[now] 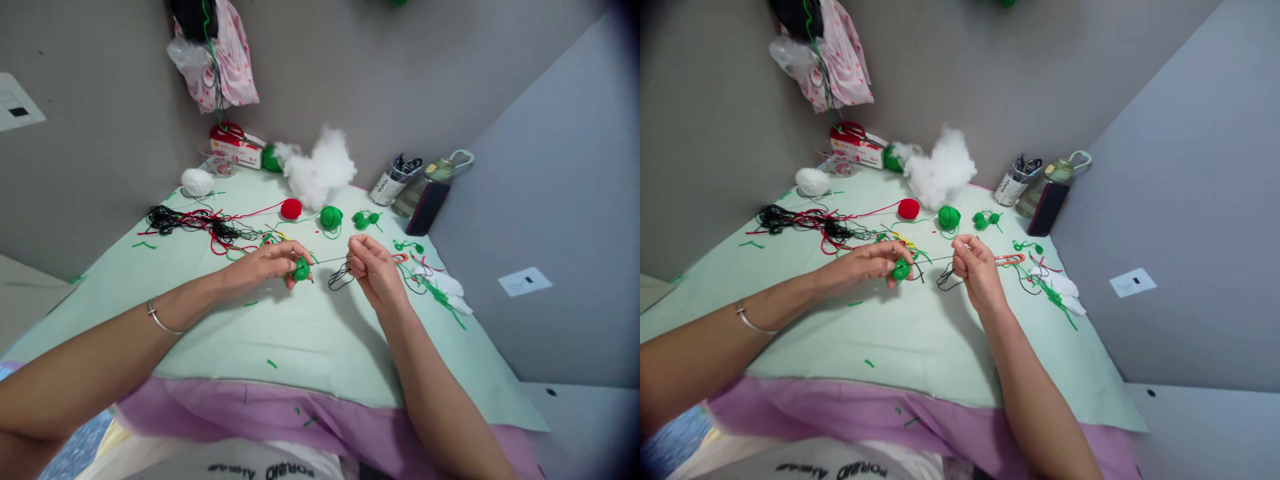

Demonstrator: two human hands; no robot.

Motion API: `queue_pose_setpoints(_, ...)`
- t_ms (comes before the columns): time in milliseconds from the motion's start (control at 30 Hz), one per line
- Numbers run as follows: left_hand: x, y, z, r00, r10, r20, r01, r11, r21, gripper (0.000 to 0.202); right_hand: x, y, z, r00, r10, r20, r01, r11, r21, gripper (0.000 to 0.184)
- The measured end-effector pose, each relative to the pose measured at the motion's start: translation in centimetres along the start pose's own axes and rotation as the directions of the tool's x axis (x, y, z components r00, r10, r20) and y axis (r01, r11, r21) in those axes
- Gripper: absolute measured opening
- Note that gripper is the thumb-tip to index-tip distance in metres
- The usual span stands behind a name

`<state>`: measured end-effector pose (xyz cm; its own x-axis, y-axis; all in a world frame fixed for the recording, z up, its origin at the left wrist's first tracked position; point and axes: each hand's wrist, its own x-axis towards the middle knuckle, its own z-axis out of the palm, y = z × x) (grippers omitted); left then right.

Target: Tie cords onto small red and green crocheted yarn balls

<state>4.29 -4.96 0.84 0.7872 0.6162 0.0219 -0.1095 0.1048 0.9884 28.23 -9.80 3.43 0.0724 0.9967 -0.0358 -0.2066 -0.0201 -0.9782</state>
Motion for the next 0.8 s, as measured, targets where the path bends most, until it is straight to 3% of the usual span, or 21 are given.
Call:
queue_pose_setpoints(200,0.2,0.0,0.4,0.992,-0.037,-0.124,0.037,0.999,0.001,0.027,0.1,0.2,0.0,0.999,0.034,-0.028,-0.033,0.999,0.043,0.029)
queue_pose_setpoints(333,0.4,-0.2,0.4,0.977,-0.050,-0.207,0.024,0.991,-0.130,0.030,-0.6,-0.2,0.2,0.999,0.020,0.043,-0.022,0.999,0.031,0.024)
queue_pose_setpoints(533,0.6,-0.2,0.1,0.985,-0.040,-0.168,-0.020,0.941,-0.338,0.024,-1.9,0.2,1.1,0.974,0.038,0.224,-0.013,0.994,-0.110,0.021)
queue_pose_setpoints(800,0.5,-0.4,0.0,0.977,-0.028,-0.213,-0.044,0.944,-0.328,0.030,-2.9,0.2,2.5,0.940,0.090,0.328,0.000,0.965,-0.263,0.026)
